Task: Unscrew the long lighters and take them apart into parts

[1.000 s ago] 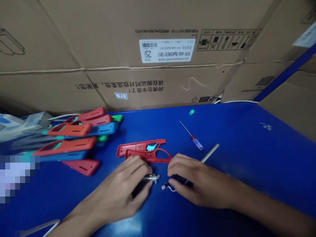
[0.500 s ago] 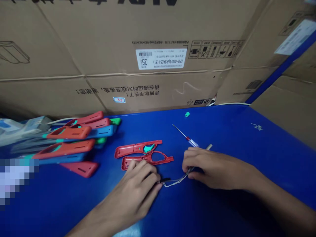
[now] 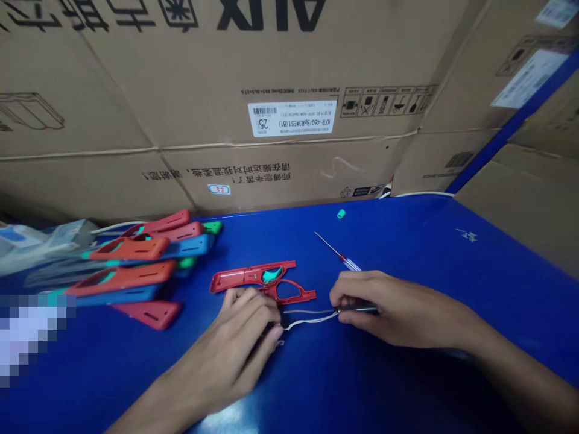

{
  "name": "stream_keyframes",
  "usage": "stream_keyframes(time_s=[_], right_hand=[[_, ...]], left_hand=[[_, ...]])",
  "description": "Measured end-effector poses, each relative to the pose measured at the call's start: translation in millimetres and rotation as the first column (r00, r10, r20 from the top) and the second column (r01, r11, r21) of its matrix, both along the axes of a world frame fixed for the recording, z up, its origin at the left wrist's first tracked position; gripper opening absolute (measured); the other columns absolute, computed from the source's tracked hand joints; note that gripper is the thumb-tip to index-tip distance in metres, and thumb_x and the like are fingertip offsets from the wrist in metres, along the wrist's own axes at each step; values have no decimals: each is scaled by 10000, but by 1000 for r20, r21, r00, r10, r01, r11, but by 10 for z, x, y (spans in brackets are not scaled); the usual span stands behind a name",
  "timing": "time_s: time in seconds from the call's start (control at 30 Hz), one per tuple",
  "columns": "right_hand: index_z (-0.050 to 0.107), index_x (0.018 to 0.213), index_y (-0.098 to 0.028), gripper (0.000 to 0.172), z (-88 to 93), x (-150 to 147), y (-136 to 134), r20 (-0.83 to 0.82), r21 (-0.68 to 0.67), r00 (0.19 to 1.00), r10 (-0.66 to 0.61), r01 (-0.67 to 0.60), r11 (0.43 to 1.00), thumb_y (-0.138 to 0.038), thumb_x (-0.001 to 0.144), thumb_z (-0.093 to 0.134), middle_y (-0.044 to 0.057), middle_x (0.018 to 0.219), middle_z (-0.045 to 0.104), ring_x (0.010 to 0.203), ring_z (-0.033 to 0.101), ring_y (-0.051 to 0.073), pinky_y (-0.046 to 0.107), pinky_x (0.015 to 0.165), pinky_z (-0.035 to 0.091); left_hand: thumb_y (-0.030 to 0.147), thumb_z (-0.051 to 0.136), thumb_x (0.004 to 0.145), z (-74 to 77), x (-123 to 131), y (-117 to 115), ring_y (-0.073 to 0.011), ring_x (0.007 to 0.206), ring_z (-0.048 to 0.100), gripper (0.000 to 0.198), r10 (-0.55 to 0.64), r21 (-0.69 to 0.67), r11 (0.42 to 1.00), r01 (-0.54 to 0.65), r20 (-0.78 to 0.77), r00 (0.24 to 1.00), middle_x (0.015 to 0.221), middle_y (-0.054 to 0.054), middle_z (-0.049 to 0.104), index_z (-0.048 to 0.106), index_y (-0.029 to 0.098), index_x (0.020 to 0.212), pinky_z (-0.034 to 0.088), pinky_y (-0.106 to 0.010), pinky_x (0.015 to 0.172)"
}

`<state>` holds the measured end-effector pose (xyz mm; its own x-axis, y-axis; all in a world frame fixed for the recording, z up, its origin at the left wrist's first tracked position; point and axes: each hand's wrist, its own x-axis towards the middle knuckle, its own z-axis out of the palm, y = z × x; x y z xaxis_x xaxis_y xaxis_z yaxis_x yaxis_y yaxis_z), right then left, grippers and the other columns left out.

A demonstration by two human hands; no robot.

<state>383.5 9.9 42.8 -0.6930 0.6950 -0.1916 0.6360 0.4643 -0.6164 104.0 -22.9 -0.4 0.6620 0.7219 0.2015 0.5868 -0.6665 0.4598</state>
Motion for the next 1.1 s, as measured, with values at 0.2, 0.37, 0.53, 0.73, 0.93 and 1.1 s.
stream_keyframes(time_s=[0.2, 0.37, 0.53, 0.73, 0.93, 1.1], right_hand=[[598, 965, -220, 99, 89, -24, 135, -161, 216, 982, -100, 134, 967, -259, 957, 508, 5, 933, 629, 824, 564, 133, 268, 755, 428], [629, 939, -172, 106, 183, -208, 665, -204, 377, 962, -183, 250, 892, -220, 924, 537, 30, 886, 676, 766, 614, 141, 268, 717, 474], [639, 1003, -140, 128, -27, -594, 1213, -84, 444, 980, -178, 197, 874, -201, 932, 552, 65, 966, 669, 901, 624, 182, 357, 845, 497], [594, 1175, -159, 290, -325, -910, 1444, 66, 438, 987, -145, 102, 893, -335, 945, 578, 85, 1190, 608, 1017, 618, 211, 424, 869, 530], [638, 1071, -139, 198, -181, -928, 1161, 20, 420, 997, -73, 58, 906, -248, 913, 591, 92, 1099, 635, 1041, 586, 213, 400, 933, 464], [695, 925, -180, 118, -86, -935, 822, 42, 260, 990, 137, -143, 955, -264, 874, 629, 47, 898, 662, 767, 592, 143, 258, 699, 460]], left_hand=[[293, 507, 947, 48, -189, 190, -264, 1121, 489, 287, 177, 134, 976, -172, -24, 984, 1197, -88, 577, 491, 204, 1220, 397, -433, 944], [340, 518, 927, -54, -341, 334, -285, 1133, 501, 297, 278, 187, 949, -255, -109, 954, 1218, -96, 587, 584, 217, 1189, 413, -474, 944], [332, 552, 884, -36, -338, 294, -309, 1189, 477, 371, 281, 181, 950, -253, -150, 948, 1287, -114, 563, 591, 222, 1236, 400, -515, 971], [434, 603, 857, 11, -335, 252, -345, 1232, 447, 487, 262, 173, 957, -233, -171, 950, 1337, -146, 533, 566, 191, 1278, 348, -590, 1016], [282, 453, 961, -70, -401, 320, -280, 1189, 486, 300, 297, 196, 940, -279, -73, 952, 1265, -127, 585, 573, 161, 1208, 389, -514, 1012], [226, 451, 947, -120, -416, 362, -295, 1144, 506, 265, 304, 191, 938, -290, -51, 951, 1208, -134, 604, 615, 152, 1141, 419, -521, 941]])
